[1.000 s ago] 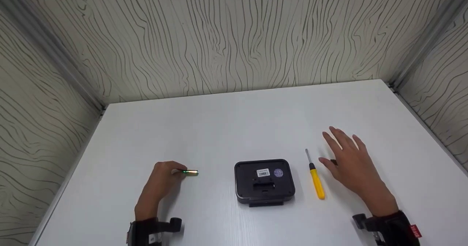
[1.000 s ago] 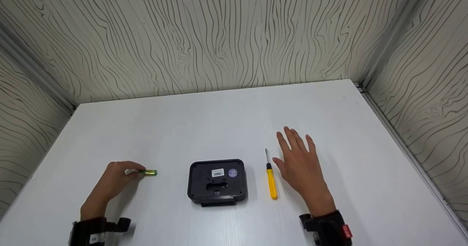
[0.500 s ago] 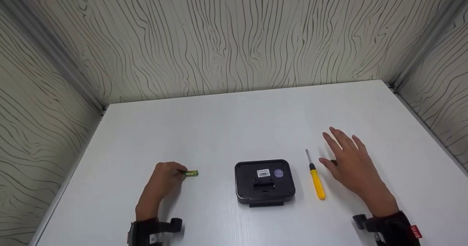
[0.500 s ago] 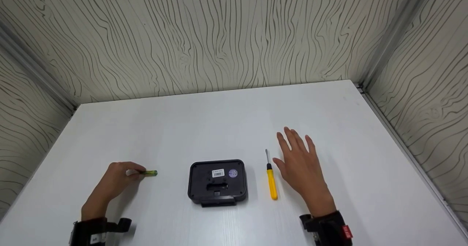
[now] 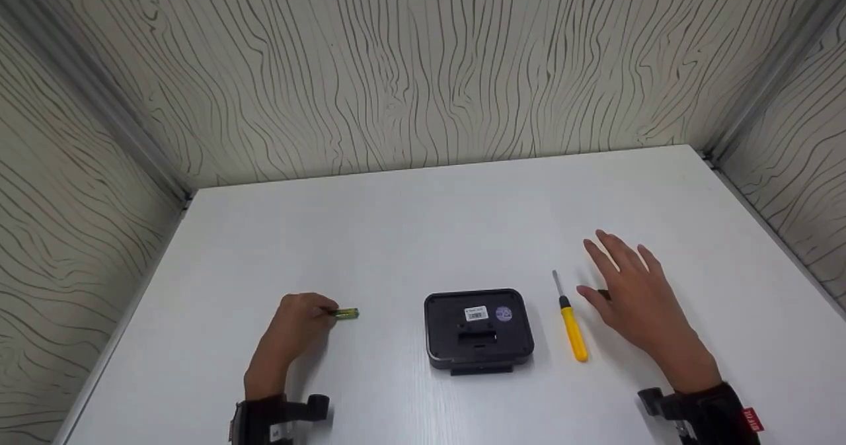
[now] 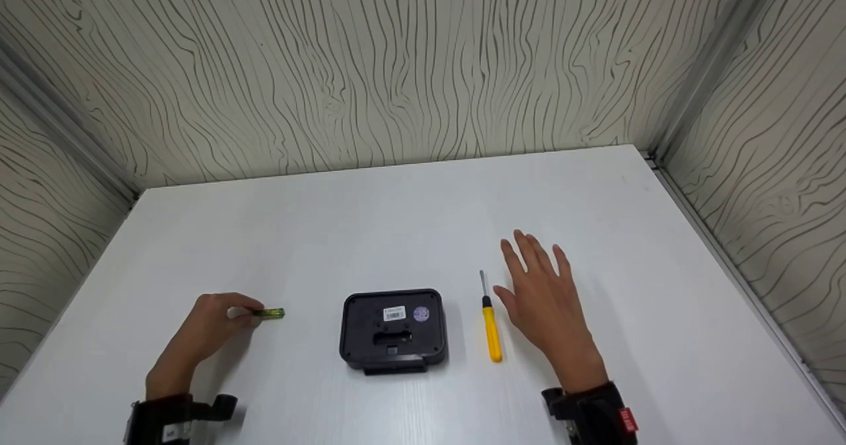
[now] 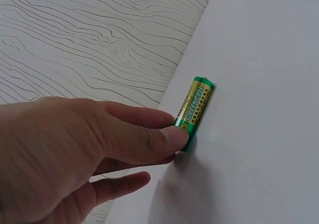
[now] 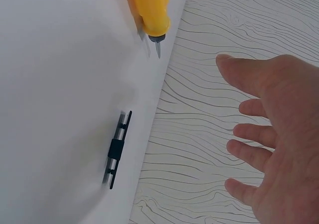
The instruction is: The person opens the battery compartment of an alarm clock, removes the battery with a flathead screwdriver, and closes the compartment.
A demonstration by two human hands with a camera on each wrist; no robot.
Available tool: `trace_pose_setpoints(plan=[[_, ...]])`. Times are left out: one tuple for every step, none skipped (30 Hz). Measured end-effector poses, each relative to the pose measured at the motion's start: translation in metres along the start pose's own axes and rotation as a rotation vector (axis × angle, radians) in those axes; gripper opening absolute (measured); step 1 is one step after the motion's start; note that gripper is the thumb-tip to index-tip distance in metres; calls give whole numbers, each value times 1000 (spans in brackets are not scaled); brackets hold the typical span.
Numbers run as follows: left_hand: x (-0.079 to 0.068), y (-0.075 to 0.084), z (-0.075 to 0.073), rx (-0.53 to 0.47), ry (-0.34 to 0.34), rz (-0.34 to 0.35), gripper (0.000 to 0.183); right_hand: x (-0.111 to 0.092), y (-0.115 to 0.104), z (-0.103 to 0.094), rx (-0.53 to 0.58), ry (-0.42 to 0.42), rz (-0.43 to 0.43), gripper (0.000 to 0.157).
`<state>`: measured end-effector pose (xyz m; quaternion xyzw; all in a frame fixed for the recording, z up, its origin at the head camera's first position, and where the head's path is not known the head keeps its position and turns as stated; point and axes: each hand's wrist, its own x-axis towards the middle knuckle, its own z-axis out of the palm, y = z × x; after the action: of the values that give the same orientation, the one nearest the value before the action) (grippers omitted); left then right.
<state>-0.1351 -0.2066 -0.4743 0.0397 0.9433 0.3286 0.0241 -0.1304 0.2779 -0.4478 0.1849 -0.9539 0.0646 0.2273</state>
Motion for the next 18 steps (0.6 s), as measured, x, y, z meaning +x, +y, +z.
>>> trace_pose_setpoints(plan=[[0, 0, 0, -2, -2, -4, 19, 0, 0, 0, -2, 0, -1, 71], [0, 1, -1, -5, -5, -9, 19, 0, 0, 0, -3, 0, -1, 71], [-1, 1, -1, -6, -9, -14, 19, 0, 0, 0, -4, -1, -1, 70], [-1, 1, -1, -8, -13, -21, 20, 0, 0, 0, -5, -1, -1, 70], [-1, 2, -1, -8, -12, -20, 20, 0, 0, 0, -4, -1, -2, 70], [-1, 2, -2, -6, -13, -19, 20, 0, -1, -1, -4, -1, -2, 70], [-1, 2, -2, -7, -13, -21, 21, 0, -1, -1, -3, 0, -3, 70], [-1, 3, -2, -5, -12, -21, 21, 0, -1, -1, -3, 1, -5, 70], [-1, 4, -1, -4, -13, -20, 22, 0, -1, -1, -2, 4, -7, 70], [-1, 4, -1, -1, -11, -19, 23, 0, -1, -1, -2, 8, -9, 70], [-1, 4, -1, 1, -9, -16, 24, 0, -1, -2, -2, 11, -10, 70], [-1, 5, -1, 1, -10, -16, 26, 0, -1, -2, 0, 11, -10, 70], [-1, 5, -1, -2, -7, -14, 27, 0, -1, -1, 1, 11, -11, 70], [-1, 6, -1, -1, -4, -9, 28, 0, 0, -1, 2, 10, -10, 70], [-1, 6, -1, -3, -2, -3, 29, 0, 0, -1, 2, 10, -10, 70], [-1, 7, -1, -1, 2, 9, 30, 0, 0, -2, 2, 8, -9, 70], [-1, 8, -1, -2, 3, 20, 30, 0, 0, -2, 2, 7, -10, 70], [-1, 8, 0, 1, 5, 31, 31, 0, 0, -2, 1, 5, -10, 70]])
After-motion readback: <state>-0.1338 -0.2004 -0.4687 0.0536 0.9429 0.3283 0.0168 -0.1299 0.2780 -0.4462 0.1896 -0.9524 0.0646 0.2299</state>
